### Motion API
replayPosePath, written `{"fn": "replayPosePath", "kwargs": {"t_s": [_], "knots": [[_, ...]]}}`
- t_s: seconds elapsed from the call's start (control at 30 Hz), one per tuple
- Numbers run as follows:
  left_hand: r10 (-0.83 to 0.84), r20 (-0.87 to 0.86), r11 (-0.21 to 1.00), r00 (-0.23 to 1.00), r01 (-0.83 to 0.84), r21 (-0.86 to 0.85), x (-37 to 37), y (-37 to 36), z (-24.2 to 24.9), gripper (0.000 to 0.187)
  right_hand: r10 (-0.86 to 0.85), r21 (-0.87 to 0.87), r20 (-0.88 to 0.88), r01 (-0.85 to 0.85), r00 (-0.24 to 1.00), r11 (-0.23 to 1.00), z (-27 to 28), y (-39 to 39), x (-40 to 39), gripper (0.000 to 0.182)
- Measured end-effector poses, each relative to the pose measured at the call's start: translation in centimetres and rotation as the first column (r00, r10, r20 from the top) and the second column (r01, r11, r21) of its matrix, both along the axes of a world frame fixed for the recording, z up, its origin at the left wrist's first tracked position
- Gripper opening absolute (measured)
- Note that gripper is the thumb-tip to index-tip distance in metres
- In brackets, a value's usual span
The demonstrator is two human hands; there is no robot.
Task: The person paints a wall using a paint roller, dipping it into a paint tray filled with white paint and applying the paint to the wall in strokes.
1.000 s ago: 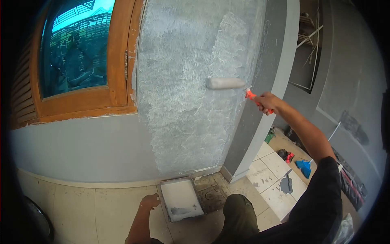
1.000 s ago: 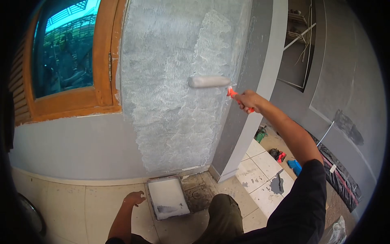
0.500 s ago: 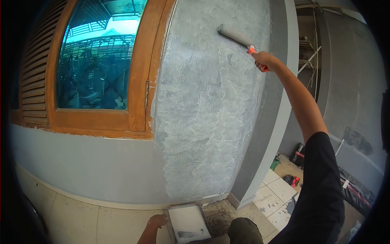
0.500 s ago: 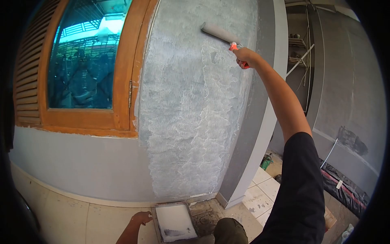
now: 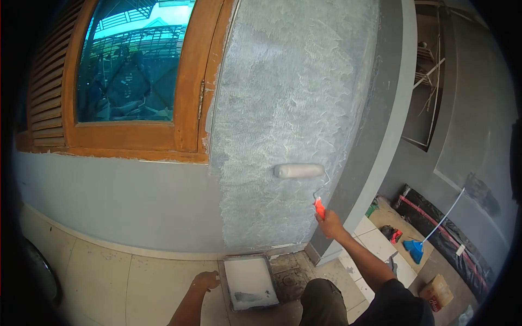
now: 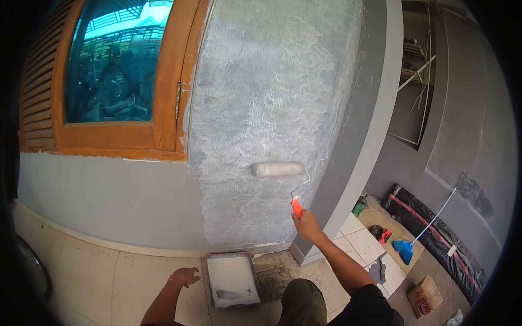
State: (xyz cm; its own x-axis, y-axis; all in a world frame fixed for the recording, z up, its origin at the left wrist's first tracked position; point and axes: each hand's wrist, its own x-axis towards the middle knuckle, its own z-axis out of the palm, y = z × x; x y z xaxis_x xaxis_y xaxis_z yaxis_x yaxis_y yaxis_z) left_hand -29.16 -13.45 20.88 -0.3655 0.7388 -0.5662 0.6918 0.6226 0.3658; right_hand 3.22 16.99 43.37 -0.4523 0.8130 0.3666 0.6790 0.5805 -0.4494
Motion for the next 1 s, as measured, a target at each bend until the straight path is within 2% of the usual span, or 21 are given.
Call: {"fn": "replayPosePath", "kwargs": {"t_s": [0.07, 0.13, 0.2, 0.27, 0.33, 0.4, 0.47, 0.53, 0.57, 0.63, 0.7, 0.83, 0.93, 1.0], "knots": [[0.015, -0.022, 0.999, 1.000, -0.014, 0.045, 0.4, -0.8, 0.1, 0.054, 0.012, 0.059, -0.013, -0.012, 1.000, 0.998, -10.4, 1.8, 0.0, 0.041], [0.026, -0.026, 1.000, 0.999, -0.025, 0.012, 0.9, -1.4, 1.4, 0.055, -0.024, -0.227, -0.058, 0.011, 0.998, 0.974, -16.2, 0.3, -0.6, 0.042], [0.036, -0.037, 0.999, 0.999, -0.037, -0.009, 1.3, -1.8, 1.8, 0.055, -0.025, -0.230, -0.031, 0.017, 0.999, 0.973, -22.0, -0.7, -0.7, 0.043], [0.010, -0.049, 1.000, 0.999, -0.009, 0.017, 1.2, -1.9, 1.5, 0.055, -0.033, -0.224, -0.010, 0.030, 0.999, 0.974, -25.8, -0.8, -1.3, 0.044], [0.044, -0.024, 0.999, 0.999, -0.043, 0.031, 1.2, -1.5, 2.5, 0.056, 0.018, -0.319, 0.158, 0.033, 0.987, 0.947, -28.5, -0.1, -1.6, 0.046], [0.072, 0.010, 0.996, 0.997, -0.072, 0.051, 1.6, -1.1, 2.7, 0.057, 0.007, -0.314, 0.171, 0.047, 0.985, 0.948, -30.5, 0.1, -2.2, 0.046], [0.040, -0.026, 0.998, 0.999, -0.038, 0.058, 1.2, -0.7, 2.7, 0.056, -0.001, -0.296, 0.173, 0.053, 0.985, 0.954, -31.0, 1.0, -3.0, 0.046], [0.074, -0.015, 0.995, 0.997, -0.073, 0.072, 0.8, -0.7, 3.0, 0.055, 0.043, -0.508, 0.090, 0.009, 0.995, 0.862, -29.3, 1.5, -3.8, 0.045], [0.092, 0.000, 0.992, 0.996, -0.092, 0.081, 1.0, -0.4, 3.0, 0.053, 0.042, -0.503, 0.100, 0.014, 0.994, 0.864, -28.2, 1.9, -3.6, 0.045], [0.094, 0.007, 0.993, 0.996, -0.094, 0.072, 0.8, -0.3, 3.0, 0.053, -0.039, -0.662, -0.028, 0.011, 0.999, 0.749, -21.8, 1.0, -3.7, 0.042], [0.095, -0.012, 0.994, 0.995, -0.094, 0.056, 0.5, -0.3, 3.5, 0.052, -0.046, -0.739, -0.079, -0.027, 0.996, 0.673, -17.4, 2.3, -3.6, 0.038], [0.141, 0.037, 0.985, 0.989, -0.144, 0.098, -0.9, 0.6, 1.9, 0.052, -0.025, -0.833, -0.163, -0.124, 0.986, 0.540, -0.6, 1.3, -2.8, 0.032], [0.105, 0.004, 0.988, 0.994, -0.105, 0.114, -1.5, 1.3, 0.0, 0.051, 0.027, -0.753, -0.185, -0.159, 0.982, 0.638, 12.1, -0.3, -1.9, 0.029], [0.087, 0.024, 0.990, 0.996, -0.089, 0.112, -1.4, 1.5, 0.4, 0.051, 0.056, -0.680, -0.198, -0.179, 0.979, 0.711, 20.6, -2.0, -1.6, 0.029]]}}
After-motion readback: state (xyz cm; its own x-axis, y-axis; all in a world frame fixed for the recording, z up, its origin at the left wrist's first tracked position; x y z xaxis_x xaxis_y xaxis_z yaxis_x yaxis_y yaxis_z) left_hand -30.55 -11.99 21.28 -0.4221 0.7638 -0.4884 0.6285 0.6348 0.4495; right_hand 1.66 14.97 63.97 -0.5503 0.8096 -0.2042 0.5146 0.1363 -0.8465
